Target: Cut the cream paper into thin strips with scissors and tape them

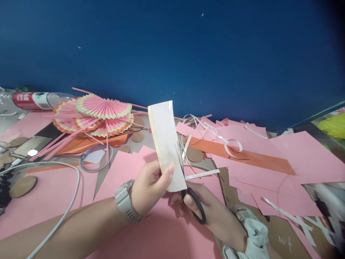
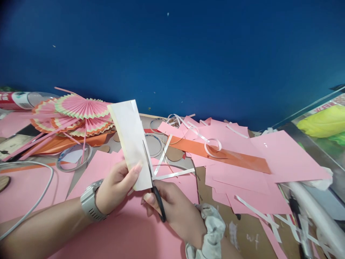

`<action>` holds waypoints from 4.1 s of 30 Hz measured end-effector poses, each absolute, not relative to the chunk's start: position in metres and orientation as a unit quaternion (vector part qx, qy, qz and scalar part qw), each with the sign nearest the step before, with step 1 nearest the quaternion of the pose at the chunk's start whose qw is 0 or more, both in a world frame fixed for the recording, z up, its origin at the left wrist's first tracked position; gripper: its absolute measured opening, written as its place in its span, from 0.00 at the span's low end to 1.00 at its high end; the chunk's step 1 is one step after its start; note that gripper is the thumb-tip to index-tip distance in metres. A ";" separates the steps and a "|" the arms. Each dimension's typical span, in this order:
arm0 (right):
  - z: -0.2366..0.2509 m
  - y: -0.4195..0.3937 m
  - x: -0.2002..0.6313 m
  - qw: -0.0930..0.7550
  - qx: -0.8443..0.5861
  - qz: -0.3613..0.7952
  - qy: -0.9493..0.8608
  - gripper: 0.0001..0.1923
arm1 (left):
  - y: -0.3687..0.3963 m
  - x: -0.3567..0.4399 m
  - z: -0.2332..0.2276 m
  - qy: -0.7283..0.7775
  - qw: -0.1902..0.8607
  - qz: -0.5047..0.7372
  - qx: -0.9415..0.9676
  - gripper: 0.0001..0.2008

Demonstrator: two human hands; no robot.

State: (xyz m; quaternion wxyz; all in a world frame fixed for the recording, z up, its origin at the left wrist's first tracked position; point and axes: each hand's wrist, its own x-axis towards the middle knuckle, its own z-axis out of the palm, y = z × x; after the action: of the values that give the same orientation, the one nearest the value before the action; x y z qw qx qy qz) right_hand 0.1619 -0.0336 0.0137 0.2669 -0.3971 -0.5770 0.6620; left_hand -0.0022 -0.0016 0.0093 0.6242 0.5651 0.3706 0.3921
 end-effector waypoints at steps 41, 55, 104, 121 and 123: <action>0.014 -0.034 0.163 0.260 -0.402 0.631 -0.610 0.22 | -0.002 -0.002 0.005 0.359 0.660 0.350 0.560 0.23; 0.013 -0.033 0.165 0.266 -0.385 0.652 -0.597 0.27 | -0.003 0.000 0.006 0.329 0.685 0.349 0.549 0.22; 0.020 -0.032 0.163 0.257 -0.395 0.646 -0.600 0.27 | -0.003 -0.001 0.004 0.318 0.693 0.304 0.571 0.23; 0.017 -0.033 0.164 0.250 -0.408 0.631 -0.611 0.27 | -0.003 -0.001 0.003 0.315 0.690 0.295 0.581 0.25; 0.017 -0.034 0.164 0.249 -0.410 0.630 -0.611 0.27 | -0.003 -0.001 0.003 0.314 0.690 0.291 0.583 0.25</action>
State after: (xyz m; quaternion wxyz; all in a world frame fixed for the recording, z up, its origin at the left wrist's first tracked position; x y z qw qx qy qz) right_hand 0.1643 -0.0336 0.0173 0.2492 -0.4097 -0.6108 0.6300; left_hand -0.0011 -0.0033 0.0033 0.6902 0.5834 0.3137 0.2913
